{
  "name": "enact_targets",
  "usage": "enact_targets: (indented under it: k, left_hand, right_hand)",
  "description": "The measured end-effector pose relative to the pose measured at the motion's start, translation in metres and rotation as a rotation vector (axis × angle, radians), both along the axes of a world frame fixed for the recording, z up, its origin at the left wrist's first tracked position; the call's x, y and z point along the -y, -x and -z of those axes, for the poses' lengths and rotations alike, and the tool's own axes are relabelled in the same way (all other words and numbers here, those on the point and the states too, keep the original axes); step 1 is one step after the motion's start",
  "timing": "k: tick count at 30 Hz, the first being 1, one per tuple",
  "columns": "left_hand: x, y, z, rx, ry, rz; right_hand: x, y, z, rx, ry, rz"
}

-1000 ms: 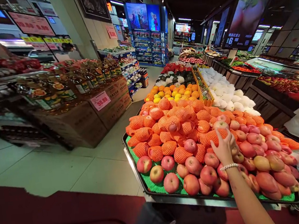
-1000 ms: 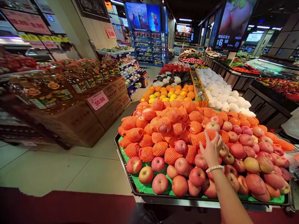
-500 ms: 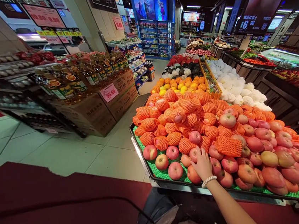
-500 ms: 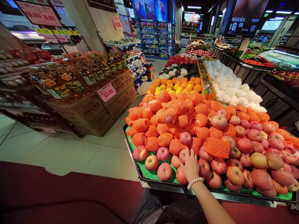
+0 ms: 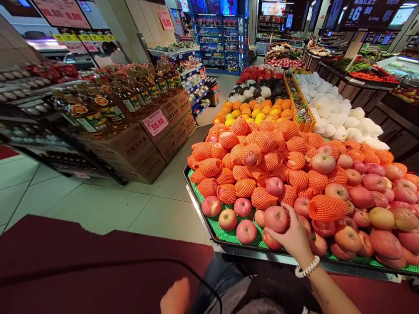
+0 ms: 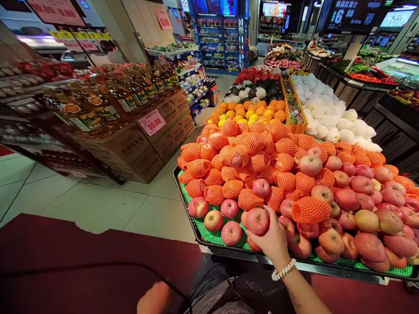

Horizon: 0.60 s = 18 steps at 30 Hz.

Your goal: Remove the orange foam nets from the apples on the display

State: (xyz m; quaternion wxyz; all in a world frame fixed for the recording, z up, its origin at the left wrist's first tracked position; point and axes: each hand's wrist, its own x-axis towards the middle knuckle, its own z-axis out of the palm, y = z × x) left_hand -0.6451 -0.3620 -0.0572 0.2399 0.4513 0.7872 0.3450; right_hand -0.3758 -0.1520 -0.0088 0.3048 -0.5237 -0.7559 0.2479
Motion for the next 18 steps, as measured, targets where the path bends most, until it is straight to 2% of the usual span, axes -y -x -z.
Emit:
enact_targets:
  k: [2, 3, 5, 8, 10, 13, 14, 15, 18]
  left_hand:
    - [-0.023, -0.007, -0.004, 0.054, -0.025, -0.024]
    - [-0.039, -0.016, -0.009, 0.119, -0.073, 0.015]
    - [-0.072, -0.040, -0.022, 0.287, -0.207, 0.169]
    - [-0.113, -0.077, -0.035, 0.278, -0.301, 0.378]
    - [-0.131, -0.088, -0.033, 0.198, -0.309, 0.448]
    - [-0.147, -0.085, -0.017, 0.063, -0.321, 0.469]
    - [-0.151, -0.080, -0.011, 0.006, -0.328, 0.458]
    - [-0.155, -0.075, -0.004, -0.053, -0.329, 0.442]
    - [-0.167, -0.064, 0.013, -0.218, -0.305, 0.423]
  right_hand:
    - [0.008, 0.006, 0.003, -0.070, 0.089, -0.027]
    - [0.013, 0.010, 0.006, -0.085, 0.124, -0.048]
    - [0.022, 0.020, 0.016, -0.082, 0.157, -0.102]
    - [0.031, 0.030, 0.029, -0.077, 0.103, -0.176]
    - [0.032, 0.026, 0.031, -0.105, 0.049, -0.227]
    - [0.022, 0.004, 0.021, -0.117, -0.067, -0.312]
    - [0.016, -0.007, 0.016, -0.104, -0.153, -0.282]
    - [0.010, -0.019, 0.010, -0.081, -0.264, -0.194]
    - [-0.016, -0.056, 0.000, 0.057, -0.548, 0.268]
